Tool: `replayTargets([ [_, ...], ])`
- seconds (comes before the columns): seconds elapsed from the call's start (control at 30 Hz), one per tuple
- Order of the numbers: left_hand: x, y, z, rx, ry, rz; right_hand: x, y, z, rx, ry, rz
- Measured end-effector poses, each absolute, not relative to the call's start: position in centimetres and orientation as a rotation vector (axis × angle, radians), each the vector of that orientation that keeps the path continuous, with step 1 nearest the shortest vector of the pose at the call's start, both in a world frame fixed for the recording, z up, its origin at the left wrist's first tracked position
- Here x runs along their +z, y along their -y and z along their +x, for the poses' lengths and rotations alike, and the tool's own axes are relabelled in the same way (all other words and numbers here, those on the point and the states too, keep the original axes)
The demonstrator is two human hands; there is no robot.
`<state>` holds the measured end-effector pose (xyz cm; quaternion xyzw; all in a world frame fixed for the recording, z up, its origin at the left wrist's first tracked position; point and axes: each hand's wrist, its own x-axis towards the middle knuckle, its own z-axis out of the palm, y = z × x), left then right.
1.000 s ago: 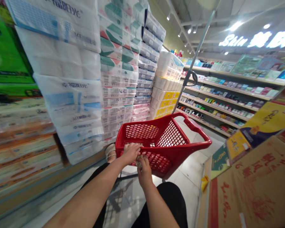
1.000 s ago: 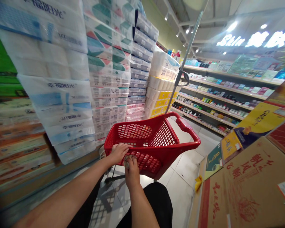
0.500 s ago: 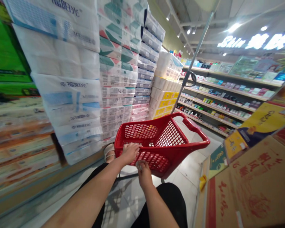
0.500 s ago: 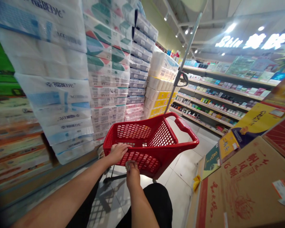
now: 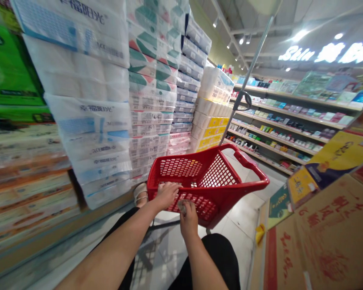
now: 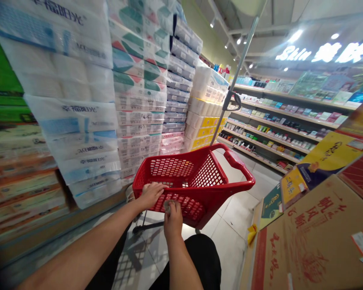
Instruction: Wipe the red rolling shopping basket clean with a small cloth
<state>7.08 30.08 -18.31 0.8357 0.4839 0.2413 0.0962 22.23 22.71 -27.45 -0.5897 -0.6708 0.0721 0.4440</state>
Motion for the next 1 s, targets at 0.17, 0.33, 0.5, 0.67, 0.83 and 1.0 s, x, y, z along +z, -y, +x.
replayTargets([
  [0.17,-18.4,-30.2,7.0,0.717,-1.438,2.474,-27.6,-22.6,22.5,0.251,1.659,-1.605],
  [0.33,-18.6,-30.3,7.1,0.712,-1.433,2.481,-27.6,-22.6,22.6,0.151,1.65,-1.508],
  [0.5,-18.8,-30.3,7.0,0.753,-1.42,2.479,-27.3,-22.4,22.7,0.238,1.637,-1.723],
  [0.67,-19.0,-30.4,7.0,0.759,-1.399,2.477,-27.0,-22.3,22.6,0.154,1.613,-1.595],
  [0.83,-19.1,-30.4,7.0,0.763,-1.398,2.473,-26.9,-22.3,22.7,0.187,1.583,-1.719],
  [1.0,-18.9,-30.4,7.0,0.757,-1.396,2.472,-26.2,-22.1,23.2,0.132,1.548,-1.575],
])
